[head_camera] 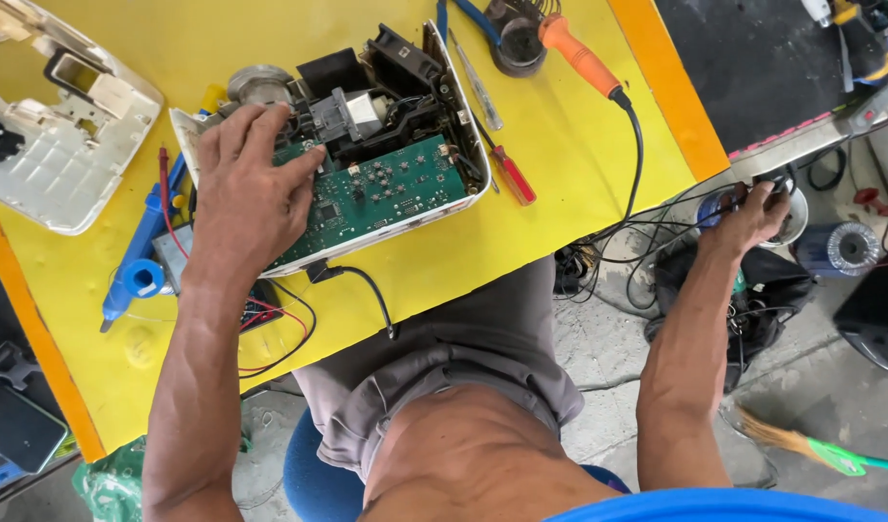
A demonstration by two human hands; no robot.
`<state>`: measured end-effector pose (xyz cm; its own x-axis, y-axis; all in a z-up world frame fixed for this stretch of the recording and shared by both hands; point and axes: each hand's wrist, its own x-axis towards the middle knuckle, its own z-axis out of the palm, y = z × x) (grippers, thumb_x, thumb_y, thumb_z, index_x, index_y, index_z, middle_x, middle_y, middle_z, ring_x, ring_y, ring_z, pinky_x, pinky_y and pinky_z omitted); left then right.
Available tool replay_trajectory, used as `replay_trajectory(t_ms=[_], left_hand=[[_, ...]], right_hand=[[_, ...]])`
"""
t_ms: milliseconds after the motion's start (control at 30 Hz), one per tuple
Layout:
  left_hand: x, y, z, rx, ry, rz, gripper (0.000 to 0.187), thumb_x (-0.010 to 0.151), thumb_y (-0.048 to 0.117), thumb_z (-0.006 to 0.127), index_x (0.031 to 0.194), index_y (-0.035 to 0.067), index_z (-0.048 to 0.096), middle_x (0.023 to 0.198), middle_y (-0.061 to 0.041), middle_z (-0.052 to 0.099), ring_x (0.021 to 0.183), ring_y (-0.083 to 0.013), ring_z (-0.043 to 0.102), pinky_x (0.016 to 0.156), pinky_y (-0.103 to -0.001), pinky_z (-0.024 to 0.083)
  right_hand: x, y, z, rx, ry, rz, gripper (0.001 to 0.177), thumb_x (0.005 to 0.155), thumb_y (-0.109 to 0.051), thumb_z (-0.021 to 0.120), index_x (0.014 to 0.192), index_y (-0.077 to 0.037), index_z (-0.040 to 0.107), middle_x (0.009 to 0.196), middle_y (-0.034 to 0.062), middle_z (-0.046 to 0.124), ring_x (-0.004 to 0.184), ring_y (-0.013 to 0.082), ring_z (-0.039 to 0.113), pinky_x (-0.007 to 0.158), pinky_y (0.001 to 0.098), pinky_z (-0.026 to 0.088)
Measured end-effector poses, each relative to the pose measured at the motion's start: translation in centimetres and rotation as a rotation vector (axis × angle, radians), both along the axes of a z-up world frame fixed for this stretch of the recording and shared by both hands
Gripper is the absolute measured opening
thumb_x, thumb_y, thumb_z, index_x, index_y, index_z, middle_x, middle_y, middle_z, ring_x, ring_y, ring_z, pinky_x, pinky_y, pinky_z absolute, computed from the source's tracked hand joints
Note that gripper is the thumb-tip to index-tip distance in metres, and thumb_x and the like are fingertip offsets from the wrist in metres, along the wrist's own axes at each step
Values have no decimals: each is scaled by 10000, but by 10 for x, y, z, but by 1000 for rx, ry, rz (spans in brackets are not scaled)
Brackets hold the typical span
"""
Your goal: The person works on a disassembled electronic device, likely a projector, placed on a yellow workbench. They lift and reposition the green circuit board, connect a power cable, and use a multimeter to test components on the board.
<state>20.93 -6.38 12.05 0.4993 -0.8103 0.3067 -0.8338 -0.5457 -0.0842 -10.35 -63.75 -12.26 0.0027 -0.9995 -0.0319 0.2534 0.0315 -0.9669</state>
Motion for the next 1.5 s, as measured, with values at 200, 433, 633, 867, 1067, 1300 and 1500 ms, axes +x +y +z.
replay_trajectory(t_ms=[200, 433, 633, 867, 1067, 1300, 1500], left_hand=[[4, 0, -5, 24, 93, 47, 296, 988, 227, 721, 1274, 229, 794, 1576, -226, 536, 1449, -389, 408, 1137, -559, 296], [9, -1, -10, -16, 36, 8, 237, 953, 232, 748, 1178, 221, 819, 1520, -231, 545, 1407, -396, 424, 1102, -552, 341], [11, -2, -18, 1, 64, 5, 234, 947, 217, 727, 1164, 221, 815, 1530, -220, 519, 1415, -397, 403, 1104, -557, 326], [17, -1, -19, -3, 92, -25, 228, 958, 201, 717, 1163, 214, 815, 1519, -231, 528, 1421, -408, 400, 1108, -567, 319], [21, -2, -19, 32, 102, -30, 229, 987, 235, 698, 1183, 233, 815, 1539, -242, 511, 1431, -425, 392, 1124, -591, 310], [22, -1, -17, 31, 52, -59, 200, 1021, 244, 687, 1161, 252, 829, 1532, -239, 525, 1430, -415, 405, 1117, -572, 322], [23, -1, -19, 55, 48, -52, 223, 1005, 244, 694, 1190, 251, 819, 1542, -232, 521, 1434, -409, 394, 1121, -562, 322]], right_hand=[[-5, 8, 4, -53, 91, 140, 91, 1069, -149, 583, 1154, -157, 615, 971, 25, 650, 681, 126, 545, 544, 288, 402], [-8, -2, 3, 103, 72, 166, 269, 1075, -306, 576, 1305, -184, 645, 978, 31, 687, 833, 150, 644, 674, 373, 426], [-6, 6, 15, -56, 411, 101, 263, 1057, -319, 587, 1197, -188, 766, 851, -17, 728, 731, 99, 621, 614, 318, 375], [-24, -1, 11, -200, 529, 278, 218, 1225, -242, 517, 1038, -186, 612, 976, -13, 699, 712, 77, 484, 637, 302, 311], [-41, -36, -14, -376, 603, 386, 176, 1216, -227, 512, 1200, -146, 667, 1133, 60, 730, 1004, 210, 708, 841, 428, 567], [-52, -70, -20, -360, 702, 570, 221, 1193, -221, 478, 1289, -141, 660, 1175, 19, 672, 1063, 141, 678, 967, 256, 587], [-45, -64, -13, -245, 726, 460, 173, 1135, -238, 537, 1218, -201, 684, 1111, -63, 712, 989, 62, 724, 905, 180, 641]])
